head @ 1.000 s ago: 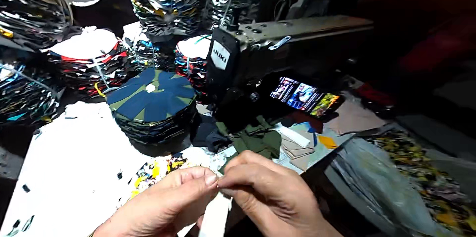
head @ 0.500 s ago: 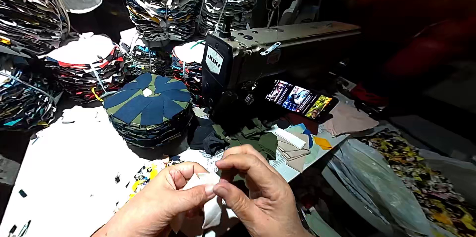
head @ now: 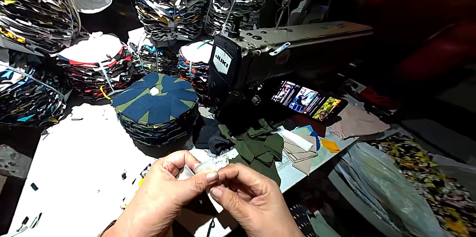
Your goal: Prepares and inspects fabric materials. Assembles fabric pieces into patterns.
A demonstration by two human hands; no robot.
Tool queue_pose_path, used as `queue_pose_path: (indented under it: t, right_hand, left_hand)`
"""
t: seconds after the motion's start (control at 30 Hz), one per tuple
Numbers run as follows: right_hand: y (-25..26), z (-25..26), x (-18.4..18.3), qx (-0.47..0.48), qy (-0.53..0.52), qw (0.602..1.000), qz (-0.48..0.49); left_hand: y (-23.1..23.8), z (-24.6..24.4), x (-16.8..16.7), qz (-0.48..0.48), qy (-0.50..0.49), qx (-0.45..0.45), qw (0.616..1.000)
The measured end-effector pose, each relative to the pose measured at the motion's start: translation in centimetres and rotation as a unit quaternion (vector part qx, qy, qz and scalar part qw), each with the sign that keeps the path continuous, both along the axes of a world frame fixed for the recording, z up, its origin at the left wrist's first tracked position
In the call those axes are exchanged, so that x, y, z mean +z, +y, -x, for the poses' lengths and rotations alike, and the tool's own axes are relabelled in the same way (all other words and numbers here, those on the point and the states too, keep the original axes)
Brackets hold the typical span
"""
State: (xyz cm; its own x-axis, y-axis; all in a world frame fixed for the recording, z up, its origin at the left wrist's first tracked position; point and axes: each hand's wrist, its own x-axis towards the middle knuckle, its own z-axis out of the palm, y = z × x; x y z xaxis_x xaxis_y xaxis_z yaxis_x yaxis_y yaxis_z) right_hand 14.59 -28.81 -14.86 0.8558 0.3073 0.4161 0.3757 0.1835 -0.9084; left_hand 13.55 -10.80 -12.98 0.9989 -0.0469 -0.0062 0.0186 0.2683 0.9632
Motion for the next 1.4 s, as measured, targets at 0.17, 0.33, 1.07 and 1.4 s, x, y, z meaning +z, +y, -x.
queue_pose_path:
  t: [0.17,0.33,1.07,1.4]
  right_hand:
    - [0.3,-0.1,-0.4,-0.006,-0.017,1.0,-0.02]
    - [0.3,-0.4,-0.5,-0.019,-0.03,0.999,-0.014]
    - [-0.8,-1.1,1.2,-0.009,0.091,0.996,0.008]
    - [0.1,-0.3,-0.9,-0.12,-0.03,0.946,0.298]
  left_hand:
    - [0.0,0.0,-0.5,-0.009,-0.013,-0.005,1.0]
    - [0.3,-0.1,-0.1,0.008,0.03,-0.045,0.998]
    - [4.6,-1.3,3.4,-0.232,-0.143,-0.117,0.955]
    - [4.1,-1.8,2.5,-0.454,0.023,-0.24,0.858]
